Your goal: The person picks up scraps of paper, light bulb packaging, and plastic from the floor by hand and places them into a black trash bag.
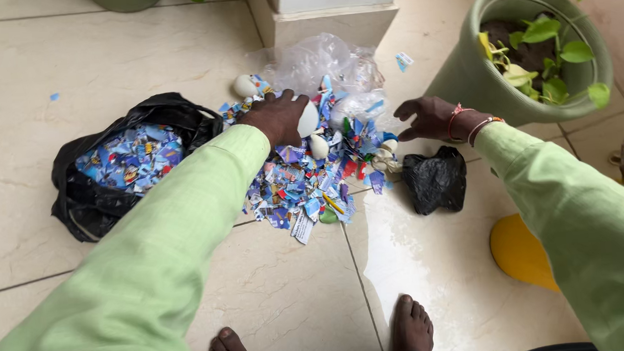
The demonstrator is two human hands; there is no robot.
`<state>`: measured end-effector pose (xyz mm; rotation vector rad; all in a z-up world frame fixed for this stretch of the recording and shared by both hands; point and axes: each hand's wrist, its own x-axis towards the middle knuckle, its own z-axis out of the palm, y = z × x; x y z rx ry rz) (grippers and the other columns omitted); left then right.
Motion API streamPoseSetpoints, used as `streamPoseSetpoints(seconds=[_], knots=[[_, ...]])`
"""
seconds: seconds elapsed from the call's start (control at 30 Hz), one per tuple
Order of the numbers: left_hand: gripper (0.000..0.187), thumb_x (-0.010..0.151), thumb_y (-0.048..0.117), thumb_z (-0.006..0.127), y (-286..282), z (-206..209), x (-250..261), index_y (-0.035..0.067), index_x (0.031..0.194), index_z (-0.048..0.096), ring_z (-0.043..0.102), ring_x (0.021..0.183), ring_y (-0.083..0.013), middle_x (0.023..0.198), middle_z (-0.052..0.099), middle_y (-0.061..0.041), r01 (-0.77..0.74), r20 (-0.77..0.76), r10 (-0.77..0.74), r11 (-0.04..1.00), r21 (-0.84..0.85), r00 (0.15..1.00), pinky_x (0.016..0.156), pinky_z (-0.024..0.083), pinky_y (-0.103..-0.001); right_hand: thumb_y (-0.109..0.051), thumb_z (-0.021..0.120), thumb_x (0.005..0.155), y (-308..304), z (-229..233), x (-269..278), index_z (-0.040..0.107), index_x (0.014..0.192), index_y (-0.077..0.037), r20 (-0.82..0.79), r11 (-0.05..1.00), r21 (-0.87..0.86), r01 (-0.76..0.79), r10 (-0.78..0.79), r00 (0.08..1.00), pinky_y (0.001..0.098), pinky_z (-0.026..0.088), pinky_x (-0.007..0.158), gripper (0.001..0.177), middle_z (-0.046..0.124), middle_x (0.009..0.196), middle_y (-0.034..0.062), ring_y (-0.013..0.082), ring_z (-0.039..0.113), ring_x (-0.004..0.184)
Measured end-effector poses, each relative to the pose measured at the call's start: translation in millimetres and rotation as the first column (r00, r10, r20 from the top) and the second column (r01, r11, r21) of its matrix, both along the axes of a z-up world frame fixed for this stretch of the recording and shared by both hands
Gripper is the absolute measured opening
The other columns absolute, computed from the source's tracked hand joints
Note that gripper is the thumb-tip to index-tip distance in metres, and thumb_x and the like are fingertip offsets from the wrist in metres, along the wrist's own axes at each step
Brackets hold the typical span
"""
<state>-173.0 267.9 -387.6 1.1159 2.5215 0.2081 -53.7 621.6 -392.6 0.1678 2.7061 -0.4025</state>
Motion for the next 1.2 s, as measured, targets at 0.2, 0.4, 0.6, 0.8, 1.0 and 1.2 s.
streamPoseSetpoints(seconds=[0.2, 0.4, 0.6, 0.8, 1.0, 1.2], knots=[[0.097, 0.070, 0.038, 0.091, -1, -6, -15, 0.022, 0.151, 0.039, 0.050, 0.135, -0.0445, 0.148, 0.046, -0.014, -0.086, 0.034, 0.088, 0.996, -0.035, 0.996, 0.109, 0.046, -0.059, -0.058, 0.088, 0.067, 33, -40, 16, 0.051, 0.147, -0.008, 0.166, 0.971, 0.237, -0.022, -0.018, 0.986, 0.0429, 0.048, 0.110, 0.102, 0.061, 0.142, 0.0188, 0.0358, 0.058, 0.132], [0.107, 0.068, 0.044, 0.093, 22, 5, -21, 0.018, 0.153, 0.035, 0.049, 0.135, -0.0442, 0.149, 0.045, -0.017, -0.089, 0.067, 0.094, 0.993, -0.077, 0.993, 0.108, 0.047, -0.058, -0.068, 0.087, 0.060, 55, -52, 44, 0.041, 0.152, -0.004, 0.245, 0.971, 0.221, 0.086, -0.141, 0.959, 0.0446, 0.045, 0.111, 0.121, 0.051, 0.151, 0.0205, 0.0368, 0.051, 0.137], [0.063, 0.085, 0.043, 0.082, 56, 8, -11, 0.009, 0.128, 0.051, 0.055, 0.123, -0.0368, 0.129, 0.055, -0.015, 0.189, -0.288, -0.099, 0.933, 0.305, 0.952, 0.103, 0.047, -0.053, -0.083, 0.086, 0.058, 52, -41, 75, 0.023, 0.161, -0.005, 0.363, 0.936, 0.343, 0.075, -0.206, 0.909, 0.0471, 0.044, 0.112, 0.144, 0.043, 0.158, 0.0245, 0.0402, 0.045, 0.144], [0.054, 0.088, 0.032, 0.075, 120, -17, 51, 0.009, 0.130, 0.050, 0.058, 0.119, -0.0371, 0.129, 0.055, -0.016, 0.232, -0.049, -0.246, 0.808, 0.542, 0.968, 0.098, 0.050, -0.051, -0.078, 0.079, 0.050, 20, -13, 94, -0.027, 0.162, -0.019, 0.474, 0.852, 0.231, 0.470, -0.521, 0.710, 0.0517, 0.067, 0.079, 0.166, 0.033, 0.165, 0.0199, 0.0397, 0.051, 0.142], [0.098, 0.077, 0.036, 0.083, 163, -58, 121, 0.010, 0.154, 0.030, 0.050, 0.135, -0.0433, 0.146, 0.046, -0.024, 0.150, 0.370, -0.312, 0.902, 0.404, 0.875, 0.110, 0.045, -0.049, -0.072, 0.087, 0.051, 25, -14, 107, -0.021, 0.163, -0.019, 0.433, 0.837, 0.140, 0.529, -0.532, 0.728, 0.0516, 0.070, 0.083, 0.164, 0.029, 0.165, 0.0223, 0.0401, 0.050, 0.142], [0.125, 0.067, 0.031, 0.088, 208, -87, 158, 0.013, 0.162, 0.008, 0.047, 0.138, -0.0459, 0.153, 0.036, -0.029, 0.167, 0.494, -0.285, 0.949, 0.269, 0.822, 0.111, 0.046, -0.048, -0.053, 0.095, 0.048, 39, -14, 116, -0.016, 0.163, -0.024, 0.442, 0.779, 0.001, 0.628, -0.563, 0.698, 0.0519, 0.068, 0.087, 0.163, 0.033, 0.164, 0.0154, 0.0358, 0.050, 0.141]])
